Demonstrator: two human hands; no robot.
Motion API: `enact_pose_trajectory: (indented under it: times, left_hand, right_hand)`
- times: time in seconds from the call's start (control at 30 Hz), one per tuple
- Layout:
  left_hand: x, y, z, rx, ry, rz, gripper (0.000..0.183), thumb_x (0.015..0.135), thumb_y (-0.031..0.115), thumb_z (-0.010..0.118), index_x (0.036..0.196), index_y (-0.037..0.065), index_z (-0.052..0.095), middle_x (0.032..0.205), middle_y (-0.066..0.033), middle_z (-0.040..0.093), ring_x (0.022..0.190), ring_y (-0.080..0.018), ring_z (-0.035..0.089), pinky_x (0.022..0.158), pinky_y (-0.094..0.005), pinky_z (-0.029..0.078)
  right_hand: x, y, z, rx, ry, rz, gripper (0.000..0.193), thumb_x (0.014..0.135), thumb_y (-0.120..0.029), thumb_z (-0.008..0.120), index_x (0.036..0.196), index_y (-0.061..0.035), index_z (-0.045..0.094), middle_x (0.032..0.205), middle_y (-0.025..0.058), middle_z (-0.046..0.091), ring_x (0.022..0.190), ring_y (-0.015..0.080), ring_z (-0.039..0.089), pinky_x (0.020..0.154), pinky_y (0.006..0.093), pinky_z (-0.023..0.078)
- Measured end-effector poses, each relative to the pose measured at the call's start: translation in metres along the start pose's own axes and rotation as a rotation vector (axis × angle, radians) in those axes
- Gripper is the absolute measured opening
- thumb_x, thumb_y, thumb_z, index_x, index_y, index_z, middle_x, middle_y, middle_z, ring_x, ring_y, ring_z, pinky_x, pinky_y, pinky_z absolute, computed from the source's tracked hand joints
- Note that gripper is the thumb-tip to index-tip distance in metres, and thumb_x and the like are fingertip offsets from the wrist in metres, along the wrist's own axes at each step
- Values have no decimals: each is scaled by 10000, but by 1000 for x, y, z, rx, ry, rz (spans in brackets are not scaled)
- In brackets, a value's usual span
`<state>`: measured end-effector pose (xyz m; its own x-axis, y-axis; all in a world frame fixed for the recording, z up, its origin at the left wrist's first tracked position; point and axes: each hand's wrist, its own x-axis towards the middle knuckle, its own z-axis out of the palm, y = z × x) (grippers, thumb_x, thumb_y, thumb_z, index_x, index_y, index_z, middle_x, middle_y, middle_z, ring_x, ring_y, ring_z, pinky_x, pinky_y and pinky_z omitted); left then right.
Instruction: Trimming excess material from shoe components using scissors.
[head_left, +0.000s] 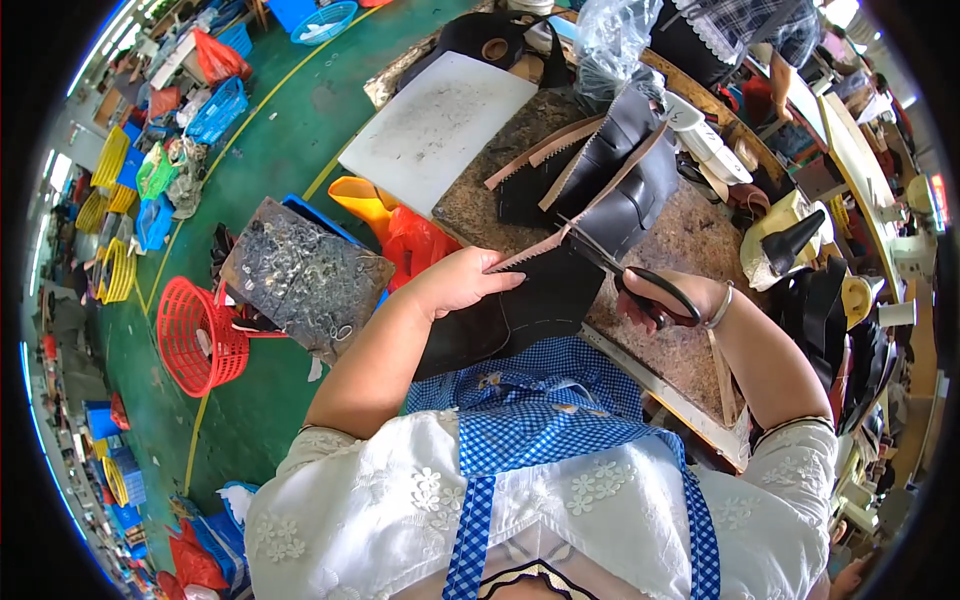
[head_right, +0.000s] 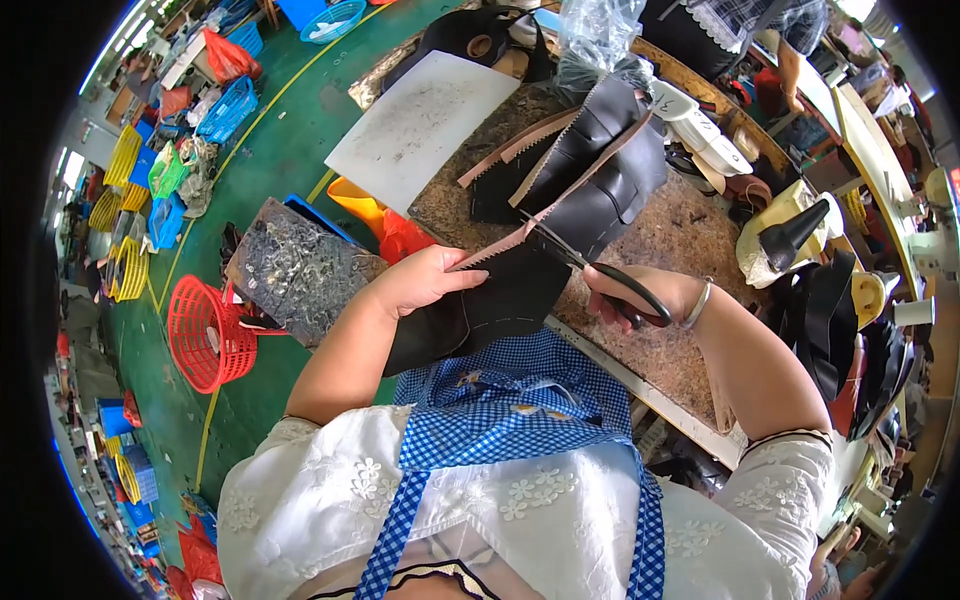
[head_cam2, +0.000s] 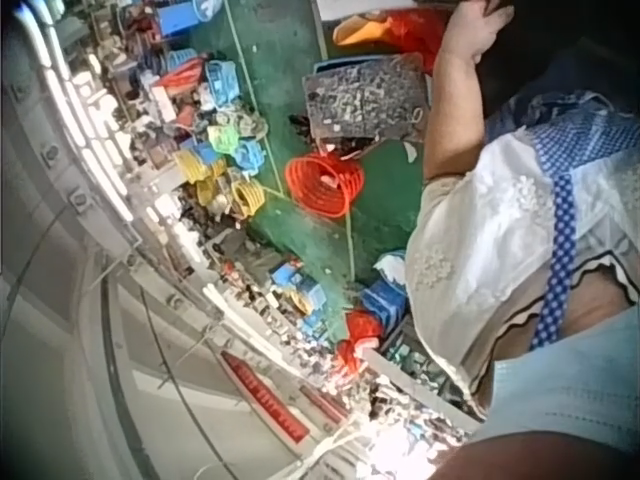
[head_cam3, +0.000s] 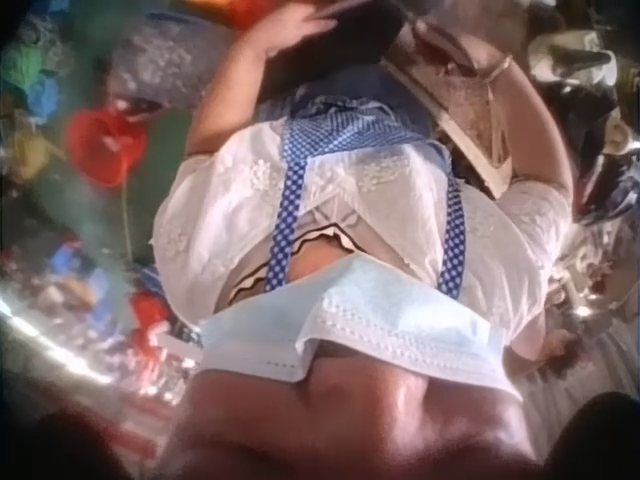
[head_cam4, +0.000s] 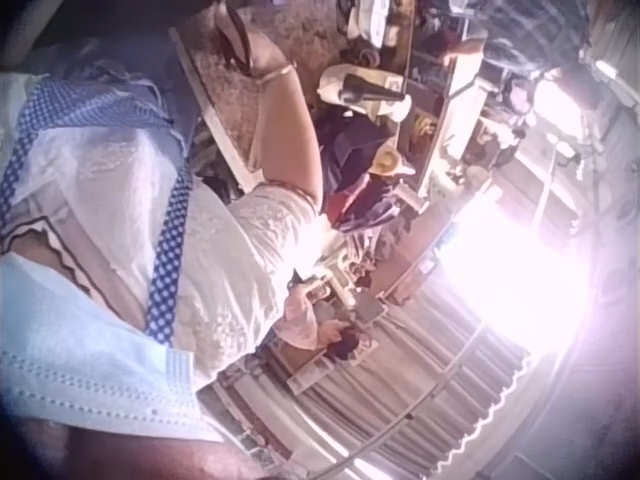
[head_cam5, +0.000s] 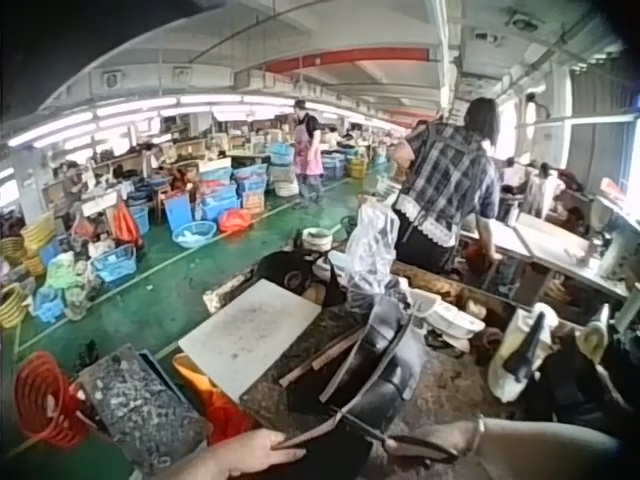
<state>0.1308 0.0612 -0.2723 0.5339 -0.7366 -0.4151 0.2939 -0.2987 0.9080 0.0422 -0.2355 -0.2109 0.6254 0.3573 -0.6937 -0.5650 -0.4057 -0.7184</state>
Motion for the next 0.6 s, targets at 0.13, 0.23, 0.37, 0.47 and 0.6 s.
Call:
enact_pose_trajectory:
  times: [0.13,0.23,0.37,0.47,0.6]
  left_hand:
    - [-17,-17,1,90,117,106,351,891,255,605,1129,-3,609,977,-63,660,894,-117,570,822,-278,443]
    - [-36,-14,22,218,378,142,414,865,420,583,992,35,668,695,-160,638,630,-247,629,632,-372,487]
    - [-56,-39,60,162,869,455,353,850,347,620,919,1,627,757,-206,613,736,-313,632,676,-393,477]
    - [-106,-59,46,-120,507,474,422,873,370,597,1103,18,566,978,-107,593,938,-208,565,804,-336,432]
    - [-166,-199,7,-225,65,-24,501,980,412,357,1305,48,469,1203,-40,543,1122,-124,487,997,-316,324]
  right_hand:
    - [6,-23,24,-84,280,-53,494,912,-418,518,649,-2,571,505,37,490,367,128,464,358,267,356]
    - [17,7,41,139,380,-342,321,888,-353,577,807,-49,511,614,38,554,517,122,546,467,261,418]
    - [38,-13,136,224,282,-658,677,654,-42,768,1249,-18,446,1133,88,572,1050,194,556,896,301,446]
    - [51,-21,166,333,282,-526,668,650,39,710,1259,-11,439,1151,83,566,1072,212,544,942,330,419]
    - [33,-48,204,307,-48,-627,651,621,52,675,1232,-2,457,1138,87,583,1065,216,556,938,325,413]
